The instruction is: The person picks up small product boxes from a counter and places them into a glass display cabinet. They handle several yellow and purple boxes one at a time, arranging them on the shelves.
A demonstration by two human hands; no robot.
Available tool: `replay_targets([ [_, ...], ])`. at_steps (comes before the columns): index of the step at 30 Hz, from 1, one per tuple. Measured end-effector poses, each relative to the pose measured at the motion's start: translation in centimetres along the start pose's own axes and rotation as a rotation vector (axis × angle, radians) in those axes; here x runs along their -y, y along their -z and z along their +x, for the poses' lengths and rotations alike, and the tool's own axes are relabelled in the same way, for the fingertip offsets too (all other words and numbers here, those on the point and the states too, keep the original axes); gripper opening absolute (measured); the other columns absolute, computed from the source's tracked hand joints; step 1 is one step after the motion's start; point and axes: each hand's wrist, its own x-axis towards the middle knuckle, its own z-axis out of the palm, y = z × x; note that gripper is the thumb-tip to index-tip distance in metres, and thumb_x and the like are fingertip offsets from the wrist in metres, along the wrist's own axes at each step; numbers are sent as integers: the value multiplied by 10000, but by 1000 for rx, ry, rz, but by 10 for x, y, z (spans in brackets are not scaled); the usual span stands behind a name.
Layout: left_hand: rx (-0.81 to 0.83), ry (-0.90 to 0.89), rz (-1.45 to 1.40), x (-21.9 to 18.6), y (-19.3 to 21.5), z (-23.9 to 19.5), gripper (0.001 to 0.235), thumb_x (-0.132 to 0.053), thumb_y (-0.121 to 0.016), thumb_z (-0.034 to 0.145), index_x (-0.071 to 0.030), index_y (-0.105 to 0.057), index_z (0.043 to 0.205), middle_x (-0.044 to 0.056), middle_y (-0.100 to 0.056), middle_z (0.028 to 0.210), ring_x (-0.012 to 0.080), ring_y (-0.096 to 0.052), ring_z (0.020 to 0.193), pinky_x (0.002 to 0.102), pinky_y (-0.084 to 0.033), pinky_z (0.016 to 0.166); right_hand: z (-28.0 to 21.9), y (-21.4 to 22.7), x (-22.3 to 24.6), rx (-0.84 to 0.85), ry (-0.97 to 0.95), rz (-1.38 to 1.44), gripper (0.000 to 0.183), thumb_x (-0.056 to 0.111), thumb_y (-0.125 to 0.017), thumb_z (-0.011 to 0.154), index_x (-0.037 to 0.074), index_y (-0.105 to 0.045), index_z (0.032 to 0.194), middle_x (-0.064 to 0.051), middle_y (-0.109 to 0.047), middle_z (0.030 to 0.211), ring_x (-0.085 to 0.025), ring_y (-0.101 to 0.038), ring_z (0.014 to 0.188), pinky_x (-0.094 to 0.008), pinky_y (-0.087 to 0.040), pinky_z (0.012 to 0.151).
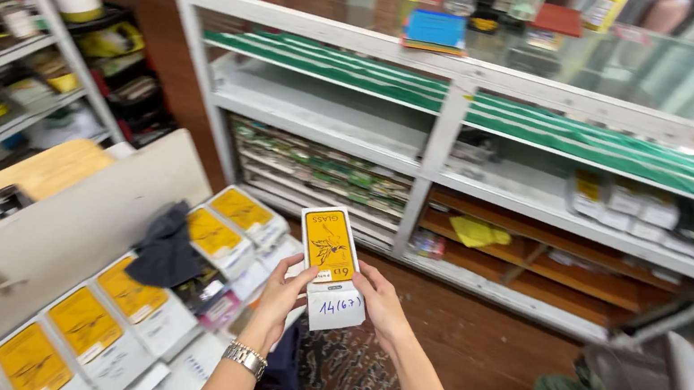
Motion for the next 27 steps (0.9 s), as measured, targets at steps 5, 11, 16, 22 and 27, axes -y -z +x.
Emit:
replay_targets([
  [5,141,-9,32,12,-103,32,606,-272,-714,885,-100,-511,1430,89,-719,1170,178,-683,1023,331,-544,834,-19,90,32,-157,32,14,497,248,-573,989,44,-553,1441,-92,-717,1248,-160,-667,1108,-300,-517,927],
  [11,276,-10,7,28,-225,72,570,-265,-655,941,-96,-509,1465,73,-695,1199,154,-691,1055,321,-558,868,-17,203,71,-246,118,57,504,231,-573,992,26,-545,1452,-98,-703,1282,-164,-648,1153,-302,-502,963],
  [16,297,-21,-20,45,-301,102,474,-264,-580,980,-113,-527,1426,69,-714,1210,149,-689,1034,325,-561,868,-7,276,95,-288,100,84,509,230,-558,994,48,-513,1467,-105,-696,1287,-184,-656,1154,-328,-517,954],
  [22,189,-2,-109,71,-357,148,306,-346,-482,1046,-51,-547,994,166,-709,1181,206,-722,966,376,-597,790,12,335,102,-369,93,197,518,242,-564,992,48,-521,1470,-93,-687,1302,-180,-648,1173,-343,-514,963],
  [27,214,31,-57,69,-398,169,556,-491,-412,1100,8,-466,859,178,-743,1220,233,-719,956,384,-593,803,31,375,104,-455,36,217,520,258,-555,997,61,-517,1477,-95,-685,1302,-190,-648,1160,-368,-513,960],
])
